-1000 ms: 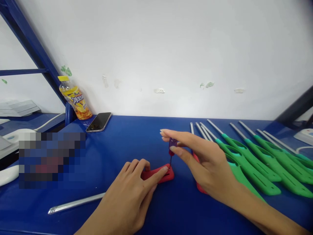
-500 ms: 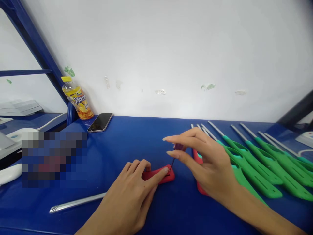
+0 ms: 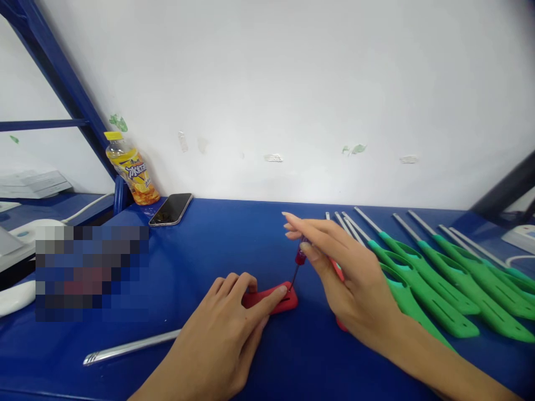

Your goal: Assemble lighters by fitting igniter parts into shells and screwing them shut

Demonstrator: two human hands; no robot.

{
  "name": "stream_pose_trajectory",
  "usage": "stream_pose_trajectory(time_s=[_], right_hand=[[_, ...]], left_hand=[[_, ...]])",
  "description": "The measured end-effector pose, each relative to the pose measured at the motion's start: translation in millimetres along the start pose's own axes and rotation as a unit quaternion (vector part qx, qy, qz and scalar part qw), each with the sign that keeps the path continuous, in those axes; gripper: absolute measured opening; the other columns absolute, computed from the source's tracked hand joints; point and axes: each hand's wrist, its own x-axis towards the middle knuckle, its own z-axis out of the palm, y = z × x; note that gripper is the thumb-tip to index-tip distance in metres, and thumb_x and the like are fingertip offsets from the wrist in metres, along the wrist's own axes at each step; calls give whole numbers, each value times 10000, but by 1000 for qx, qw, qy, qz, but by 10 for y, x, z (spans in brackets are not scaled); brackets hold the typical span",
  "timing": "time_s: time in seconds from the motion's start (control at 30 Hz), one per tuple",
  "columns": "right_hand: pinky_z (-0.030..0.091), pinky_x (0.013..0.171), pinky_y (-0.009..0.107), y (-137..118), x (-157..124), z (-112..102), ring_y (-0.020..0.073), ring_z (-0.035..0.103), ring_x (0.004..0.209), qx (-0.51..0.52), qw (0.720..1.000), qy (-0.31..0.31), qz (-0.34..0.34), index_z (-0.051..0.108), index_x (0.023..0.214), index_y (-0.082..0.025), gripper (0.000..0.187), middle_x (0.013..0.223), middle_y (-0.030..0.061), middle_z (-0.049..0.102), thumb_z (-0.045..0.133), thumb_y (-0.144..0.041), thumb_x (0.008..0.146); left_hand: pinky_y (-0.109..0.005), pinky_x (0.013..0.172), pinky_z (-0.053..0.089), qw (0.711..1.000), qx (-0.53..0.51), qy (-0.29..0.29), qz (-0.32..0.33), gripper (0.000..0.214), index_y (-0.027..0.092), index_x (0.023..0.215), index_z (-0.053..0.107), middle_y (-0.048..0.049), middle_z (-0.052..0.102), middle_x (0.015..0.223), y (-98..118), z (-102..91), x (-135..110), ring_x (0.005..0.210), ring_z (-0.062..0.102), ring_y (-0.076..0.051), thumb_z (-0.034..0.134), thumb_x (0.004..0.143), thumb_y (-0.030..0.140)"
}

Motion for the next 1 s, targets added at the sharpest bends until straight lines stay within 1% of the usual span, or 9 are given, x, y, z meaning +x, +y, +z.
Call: stream_pose_trajectory(time_s=[0.1, 0.2, 0.37, 0.53, 0.6, 0.7, 0.8, 0.9, 1.0], right_hand=[[587, 846, 248, 4, 4, -10, 131, 688, 941, 1, 1000, 21, -6, 664, 1432, -280, 442, 1075, 14, 702, 568, -62, 1059], [581, 746, 251, -3, -7, -21, 136, 622, 789, -44, 998, 37, -15, 749, 1286, -261, 296, 925, -4, 594, 722, -167, 1007], [578, 952, 265, -18, -22, 6, 146, 661, 1171, 6, 999, -32, -21, 453, 1618, -284, 571, 1294, 60, 654, 416, -58, 1096], [588, 841, 257, -3, -21, 32, 133, 669, 873, -8, 999, 15, -29, 666, 1353, -288, 372, 965, -16, 669, 725, -155, 1011], [603, 826, 290, -2, -27, 30, 154, 677, 899, -23, 999, 5, -24, 659, 1383, -292, 363, 1029, 15, 668, 688, -185, 1037], [620, 891, 321, 6, -34, 38, 167, 719, 1053, 17, 1000, -16, 11, 541, 1542, -318, 489, 1258, 58, 690, 497, -117, 1098], [615, 892, 305, 28, -28, 52, 150, 732, 986, 50, 998, 12, 32, 602, 1470, -334, 450, 1126, 10, 731, 579, -119, 1075], [600, 829, 302, 37, -17, 42, 147, 673, 857, -2, 999, 40, 20, 713, 1306, -306, 324, 964, -9, 668, 727, -177, 1009], [586, 877, 291, 33, -8, 10, 140, 683, 965, 8, 999, 5, 30, 627, 1472, -300, 412, 1115, 25, 676, 581, -168, 1085]], left_hand=[[-497, 887, 492, 1000, -1, 1, 1, 560, 432, 1602, 408, -60, 546, 1197, -4, -2, -2, 996, 556, -267, 414, 1113, 160], [-501, 890, 492, 1000, 4, 7, 6, 589, 438, 1615, 389, -59, 548, 1189, -8, 4, 0, 996, 556, -267, 422, 1105, 145], [-501, 890, 500, 1000, 3, 1, -4, 562, 423, 1605, 411, -63, 546, 1205, -7, 12, -16, 1000, 557, -269, 430, 1106, 164], [-516, 899, 497, 1000, 4, 5, 5, 552, 428, 1587, 426, -59, 549, 1198, -2, 12, -15, 1002, 557, -266, 418, 1109, 152], [-510, 898, 496, 1000, 6, 7, 4, 542, 421, 1582, 436, -61, 550, 1202, -1, 16, -6, 1002, 556, -265, 426, 1109, 156], [-489, 881, 496, 1000, 6, 6, 1, 549, 419, 1593, 427, -66, 554, 1202, 1, 19, 1, 990, 558, -263, 429, 1107, 164], [-481, 865, 495, 1000, 5, 2, 2, 553, 416, 1588, 438, -63, 559, 1183, 3, 12, -1, 969, 561, -263, 425, 1100, 156], [-477, 876, 488, 1000, 7, 7, -2, 574, 433, 1592, 428, -57, 561, 1181, 0, 1, -3, 970, 562, -259, 428, 1096, 144], [-475, 885, 486, 1000, 2, 10, -1, 567, 429, 1593, 426, -58, 563, 1194, -4, 0, -2, 993, 563, -263, 439, 1098, 153]])
